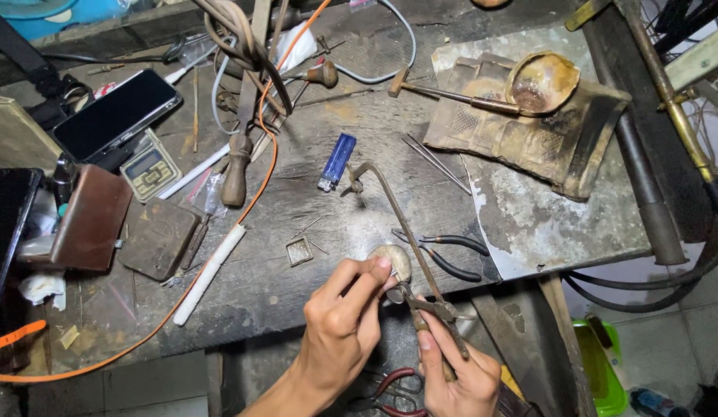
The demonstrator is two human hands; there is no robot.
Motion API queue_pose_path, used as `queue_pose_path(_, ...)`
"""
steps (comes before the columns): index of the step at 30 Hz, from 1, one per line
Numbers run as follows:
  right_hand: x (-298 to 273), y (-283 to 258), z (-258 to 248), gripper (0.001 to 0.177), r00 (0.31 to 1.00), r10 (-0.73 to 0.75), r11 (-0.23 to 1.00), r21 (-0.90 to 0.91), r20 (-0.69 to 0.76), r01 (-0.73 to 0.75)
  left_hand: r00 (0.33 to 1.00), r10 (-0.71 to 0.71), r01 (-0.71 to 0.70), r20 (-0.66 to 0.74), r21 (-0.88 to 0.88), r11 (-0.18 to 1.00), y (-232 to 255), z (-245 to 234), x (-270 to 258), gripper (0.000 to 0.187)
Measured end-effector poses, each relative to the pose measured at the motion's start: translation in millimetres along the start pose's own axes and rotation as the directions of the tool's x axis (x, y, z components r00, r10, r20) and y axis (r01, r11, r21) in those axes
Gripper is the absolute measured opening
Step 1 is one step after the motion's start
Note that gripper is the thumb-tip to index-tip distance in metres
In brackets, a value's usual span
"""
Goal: Sawing a small metal piece using a jeweler's saw on a workbench
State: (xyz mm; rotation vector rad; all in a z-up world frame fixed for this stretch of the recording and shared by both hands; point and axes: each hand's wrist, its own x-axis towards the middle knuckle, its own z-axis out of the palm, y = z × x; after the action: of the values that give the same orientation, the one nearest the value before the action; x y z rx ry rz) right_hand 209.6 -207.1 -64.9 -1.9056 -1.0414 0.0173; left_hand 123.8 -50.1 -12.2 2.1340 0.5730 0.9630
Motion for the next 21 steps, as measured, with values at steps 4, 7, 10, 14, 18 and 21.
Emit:
queue_pose_path(4, -10.3, 1.0, -4.1, 0.025, 1.000, -0.028, 0.999, -0.040, -0.004, 0.028, 1.000, 0.018, -0.018, -0.013, -0.001, 1.000, 0.7, 2.2, -0.2, 0.025)
queue_pose_path(7, -24.5, -4.7, -13.6, 0.022, 0.990, 0.134, 0.990, -0.048, -0.039, -0.136, 1.000, 0.016, -0.015, -0.019, 0.046, 0.999, -0.3, 3.4, -2.1, 0.023)
queue_pose_path(10, -37.8, 5.6, -23.4, 0.030, 0.988, 0.138, 0.944, -0.311, 0.071, -0.109, 0.999, 0.039, -0.038, -0.021, 0.034, 0.999, -1.8, 3.3, -1.4, 0.025)
queue_pose_path(14, -12.7, 2.4, -13.9, 0.025, 0.999, -0.040, 0.994, -0.101, 0.022, 0.042, 0.997, 0.075, -0.073, -0.021, 0.050, 0.996, -0.9, 3.5, -3.6, 0.024)
queue_pose_path(18, -23.9, -4.3, -17.5, 0.026, 0.993, 0.119, 0.986, -0.122, 0.017, -0.116, 0.993, 0.096, -0.091, -0.067, 0.068, 0.993, -1.9, 9.1, -5.5, 0.027)
queue_pose_path(21, -82.2, 58.2, -52.3, 0.063, 0.628, 0.531, 0.847, -0.393, 0.569, -0.359, 0.996, 0.067, -0.063, -0.051, 0.077, 0.995, -1.3, 8.0, -1.8, 0.021)
